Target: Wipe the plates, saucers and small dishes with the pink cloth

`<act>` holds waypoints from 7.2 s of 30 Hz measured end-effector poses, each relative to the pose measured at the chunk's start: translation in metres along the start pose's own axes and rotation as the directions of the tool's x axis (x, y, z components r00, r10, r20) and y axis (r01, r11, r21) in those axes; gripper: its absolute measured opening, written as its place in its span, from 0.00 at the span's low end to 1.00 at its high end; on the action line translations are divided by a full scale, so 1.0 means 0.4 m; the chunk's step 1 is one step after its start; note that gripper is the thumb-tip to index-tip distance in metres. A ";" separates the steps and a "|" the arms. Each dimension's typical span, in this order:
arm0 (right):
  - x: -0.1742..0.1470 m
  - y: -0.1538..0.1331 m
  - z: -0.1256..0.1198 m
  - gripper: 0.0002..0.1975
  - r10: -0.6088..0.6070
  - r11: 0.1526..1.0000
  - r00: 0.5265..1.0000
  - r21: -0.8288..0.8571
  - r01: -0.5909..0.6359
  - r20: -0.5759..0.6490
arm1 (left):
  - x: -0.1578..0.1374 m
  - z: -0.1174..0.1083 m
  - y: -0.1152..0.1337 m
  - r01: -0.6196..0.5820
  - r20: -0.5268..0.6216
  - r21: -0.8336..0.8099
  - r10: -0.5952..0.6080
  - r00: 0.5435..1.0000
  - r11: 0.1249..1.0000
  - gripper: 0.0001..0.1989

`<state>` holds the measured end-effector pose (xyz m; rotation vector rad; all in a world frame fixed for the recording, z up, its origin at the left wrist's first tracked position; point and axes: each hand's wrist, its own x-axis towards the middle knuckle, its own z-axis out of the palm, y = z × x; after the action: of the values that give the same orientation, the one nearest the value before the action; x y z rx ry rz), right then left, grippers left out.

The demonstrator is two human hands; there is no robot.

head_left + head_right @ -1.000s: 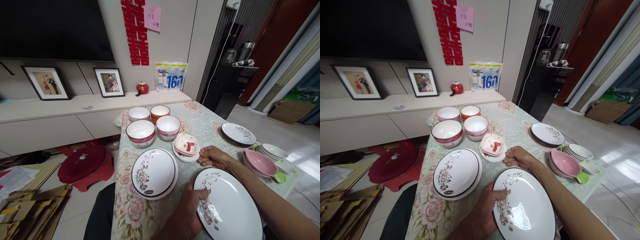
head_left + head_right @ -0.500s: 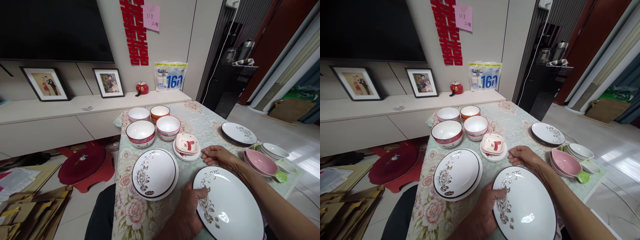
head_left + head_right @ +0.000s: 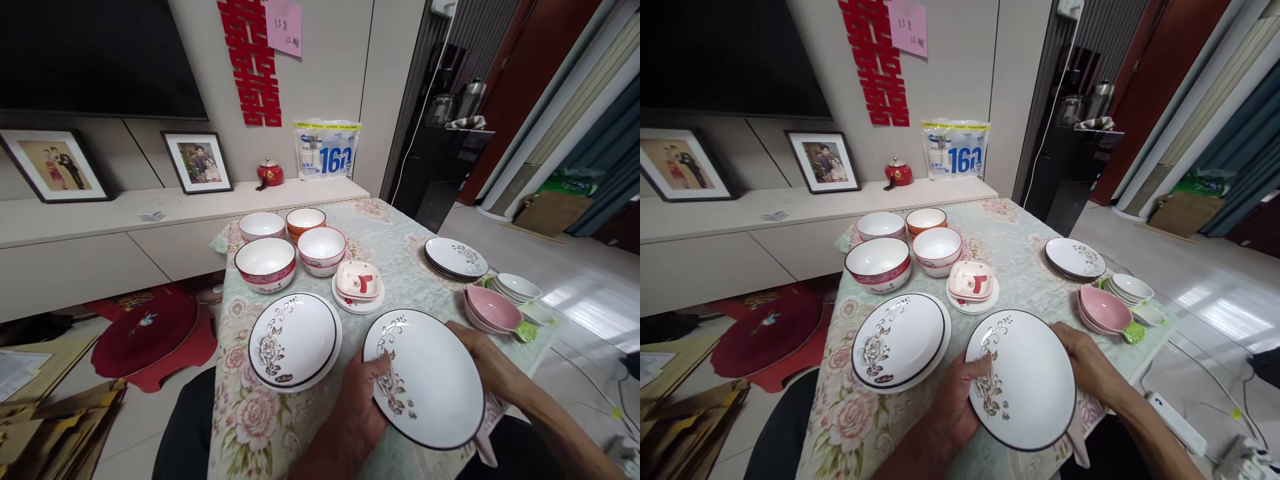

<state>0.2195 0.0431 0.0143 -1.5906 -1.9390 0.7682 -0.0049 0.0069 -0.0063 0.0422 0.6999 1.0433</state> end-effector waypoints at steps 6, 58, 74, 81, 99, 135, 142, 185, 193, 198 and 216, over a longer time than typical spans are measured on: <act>-0.014 -0.002 -0.097 0.16 0.144 0.990 0.853 0.082 -0.119 -0.502 | 0.002 -0.003 -0.003 -0.059 -0.013 0.033 0.059 0.998 0.998 0.24; 0.033 -0.136 0.174 0.17 -0.201 0.955 0.978 -0.233 0.183 -0.057 | -0.012 0.001 0.011 -0.075 0.164 0.160 0.049 0.985 0.984 0.43; 0.034 -0.142 0.175 0.18 -0.199 0.945 0.979 -0.276 0.177 -0.052 | -0.016 0.002 0.009 -0.084 0.173 0.199 0.049 0.984 0.976 0.41; 0.030 -0.154 0.161 0.16 -0.234 0.937 0.972 -0.263 0.228 0.008 | -0.013 -0.005 0.003 -0.105 0.192 0.201 0.066 0.979 0.974 0.39; 0.004 -0.174 0.115 0.10 -0.337 0.941 0.900 0.064 0.333 0.275 | 0.003 -0.004 0.009 0.012 0.251 -0.061 0.004 0.968 0.998 0.21; 0.041 -0.091 0.126 0.13 0.042 0.828 0.974 -0.539 -0.159 -0.223 | 0.017 -0.011 -0.009 -0.040 0.140 -0.073 0.050 0.989 0.997 0.19; 0.034 -0.095 0.119 0.12 0.047 0.809 0.983 -0.571 -0.142 -0.178 | 0.003 -0.003 0.006 -0.082 0.101 -0.017 0.084 0.991 0.996 0.15; 0.007 -0.147 0.118 0.08 0.175 0.710 0.977 -0.673 -0.209 -0.119 | -0.001 0.000 0.003 -0.075 0.148 -0.003 0.074 0.986 0.997 0.23; -0.001 -0.196 0.172 0.13 -0.308 0.934 0.940 -0.144 0.328 0.144 | 0.003 0.001 0.012 -0.140 0.069 -0.094 0.147 0.987 0.986 0.10; 0.011 -0.174 0.152 0.15 -0.256 0.957 0.960 -0.115 0.268 0.113 | 0.004 0.011 0.022 -0.009 0.053 -0.133 0.016 0.998 0.991 0.15; 0.037 -0.151 0.200 0.26 -0.343 0.848 0.939 -0.434 0.304 -0.013 | -0.010 0.000 0.011 -0.092 0.022 0.116 0.090 0.996 0.989 0.31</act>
<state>0.1190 0.0402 0.0010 -1.4294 -2.3364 0.1303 -0.0095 0.0059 -0.0028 0.1850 0.7493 1.0876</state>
